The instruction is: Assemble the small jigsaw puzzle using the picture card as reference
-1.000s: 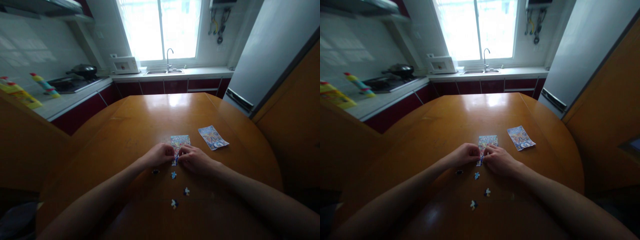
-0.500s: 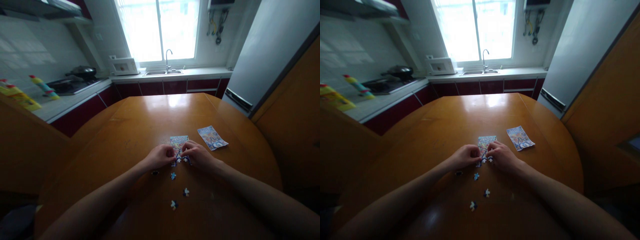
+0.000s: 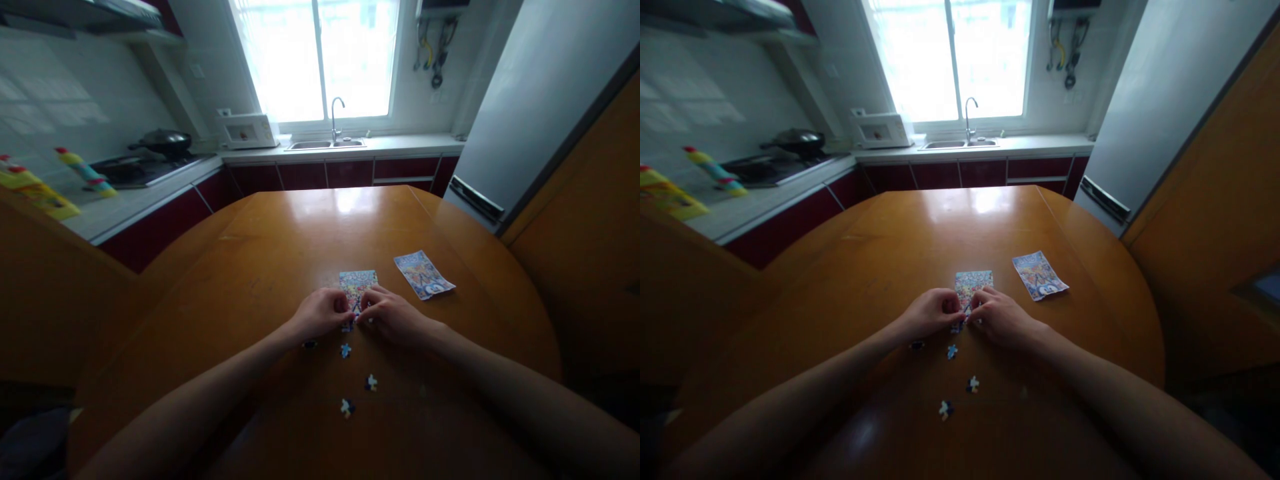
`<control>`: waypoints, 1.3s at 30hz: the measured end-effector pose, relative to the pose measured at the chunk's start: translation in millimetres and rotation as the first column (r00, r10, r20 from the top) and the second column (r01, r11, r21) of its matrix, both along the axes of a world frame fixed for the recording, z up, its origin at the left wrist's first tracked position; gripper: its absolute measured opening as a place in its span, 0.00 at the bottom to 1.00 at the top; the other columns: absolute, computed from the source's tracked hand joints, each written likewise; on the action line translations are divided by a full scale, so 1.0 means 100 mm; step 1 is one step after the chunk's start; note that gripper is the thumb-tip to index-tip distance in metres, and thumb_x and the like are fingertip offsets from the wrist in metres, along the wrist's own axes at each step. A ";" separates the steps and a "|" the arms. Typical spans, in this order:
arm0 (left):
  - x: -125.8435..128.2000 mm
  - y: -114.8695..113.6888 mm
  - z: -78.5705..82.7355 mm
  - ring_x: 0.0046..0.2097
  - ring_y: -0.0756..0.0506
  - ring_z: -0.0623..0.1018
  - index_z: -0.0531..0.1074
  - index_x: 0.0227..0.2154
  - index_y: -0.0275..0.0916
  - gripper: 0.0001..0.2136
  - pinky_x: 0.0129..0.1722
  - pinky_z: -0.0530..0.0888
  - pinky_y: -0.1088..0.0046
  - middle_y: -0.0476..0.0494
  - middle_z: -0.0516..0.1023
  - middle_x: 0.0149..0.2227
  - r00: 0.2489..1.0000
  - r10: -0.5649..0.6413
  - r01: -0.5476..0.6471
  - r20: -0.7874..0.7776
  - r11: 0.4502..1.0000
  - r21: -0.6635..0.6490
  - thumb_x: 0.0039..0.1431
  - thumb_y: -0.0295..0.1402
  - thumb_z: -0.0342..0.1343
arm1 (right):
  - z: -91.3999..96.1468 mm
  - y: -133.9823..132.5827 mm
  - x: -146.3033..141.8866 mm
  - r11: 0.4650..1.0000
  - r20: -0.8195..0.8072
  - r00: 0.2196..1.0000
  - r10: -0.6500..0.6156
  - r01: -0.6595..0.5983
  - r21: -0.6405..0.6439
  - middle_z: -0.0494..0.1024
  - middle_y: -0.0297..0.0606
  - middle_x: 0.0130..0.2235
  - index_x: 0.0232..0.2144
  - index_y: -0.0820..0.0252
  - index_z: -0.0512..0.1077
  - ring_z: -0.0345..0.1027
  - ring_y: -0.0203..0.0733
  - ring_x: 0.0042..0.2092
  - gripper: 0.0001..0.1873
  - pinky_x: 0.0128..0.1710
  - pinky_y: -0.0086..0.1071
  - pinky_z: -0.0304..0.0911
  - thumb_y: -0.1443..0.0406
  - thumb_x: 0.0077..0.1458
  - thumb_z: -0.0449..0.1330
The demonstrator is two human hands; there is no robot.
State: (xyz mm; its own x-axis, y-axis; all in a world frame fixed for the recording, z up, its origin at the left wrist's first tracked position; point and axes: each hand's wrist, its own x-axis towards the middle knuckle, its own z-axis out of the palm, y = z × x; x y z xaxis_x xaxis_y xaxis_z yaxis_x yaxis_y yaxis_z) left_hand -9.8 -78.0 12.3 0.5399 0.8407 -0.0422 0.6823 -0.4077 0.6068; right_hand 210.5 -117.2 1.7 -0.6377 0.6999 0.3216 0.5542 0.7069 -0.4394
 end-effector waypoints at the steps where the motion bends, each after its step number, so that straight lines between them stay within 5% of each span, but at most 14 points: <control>1: 0.00 0.00 0.01 0.27 0.50 0.70 0.74 0.26 0.37 0.12 0.25 0.59 0.76 0.50 0.74 0.25 1.000 0.006 -0.006 -0.004 1.000 -0.006 0.53 0.42 0.61 | 0.00 0.00 0.00 1.000 0.001 1.000 0.000 0.000 0.000 0.75 0.39 0.39 0.35 0.52 0.81 0.65 0.43 0.42 0.13 0.43 0.35 0.63 0.73 0.57 0.59; 7: 0.01 0.03 0.00 0.26 0.51 0.67 0.73 0.25 0.36 0.15 0.25 0.57 0.76 0.51 0.71 0.23 0.998 0.026 -0.025 0.051 0.999 -0.033 0.55 0.45 0.59 | 0.02 0.03 0.01 0.997 -0.147 0.988 -0.048 0.056 0.050 0.76 0.39 0.38 0.34 0.55 0.80 0.67 0.43 0.42 0.15 0.43 0.36 0.64 0.76 0.55 0.58; 14: 0.01 0.13 -0.14 0.24 0.52 0.60 0.60 0.17 0.37 0.20 0.25 0.54 0.75 0.54 0.57 0.19 0.919 0.215 -0.250 0.332 0.966 0.066 0.60 0.43 0.51 | 0.07 0.05 0.06 0.952 -0.347 0.902 -0.258 0.299 0.071 0.76 0.39 0.35 0.36 0.58 0.78 0.68 0.44 0.40 0.12 0.42 0.38 0.64 0.75 0.58 0.57; 21: 0.04 0.16 -0.20 0.24 0.52 0.60 0.61 0.17 0.37 0.20 0.25 0.55 0.76 0.54 0.58 0.19 0.893 0.218 -0.265 0.395 0.962 0.069 0.59 0.43 0.52 | 0.03 -0.13 -0.12 0.990 -0.222 0.970 -0.102 0.122 0.076 0.75 0.40 0.38 0.37 0.57 0.77 0.66 0.44 0.43 0.08 0.44 0.38 0.65 0.72 0.58 0.60; 29: 0.06 0.13 -0.19 0.25 0.52 0.59 0.61 0.17 0.37 0.19 0.25 0.55 0.75 0.54 0.58 0.19 0.897 0.210 -0.257 0.389 0.964 0.071 0.59 0.43 0.52 | 0.03 -0.33 -0.31 0.983 0.117 0.984 0.135 -0.148 0.106 0.72 0.42 0.44 0.45 0.54 0.76 0.61 0.44 0.46 0.11 0.47 0.38 0.64 0.69 0.62 0.58; 39: 0.05 0.14 -0.21 0.25 0.52 0.59 0.60 0.17 0.37 0.19 0.25 0.54 0.75 0.54 0.58 0.19 0.903 0.212 -0.258 0.373 0.963 0.077 0.59 0.43 0.52 | 0.08 -0.34 -0.33 0.986 0.218 0.964 0.150 -0.162 0.040 0.72 0.43 0.45 0.39 0.61 0.72 0.59 0.46 0.46 0.06 0.50 0.39 0.61 0.71 0.61 0.56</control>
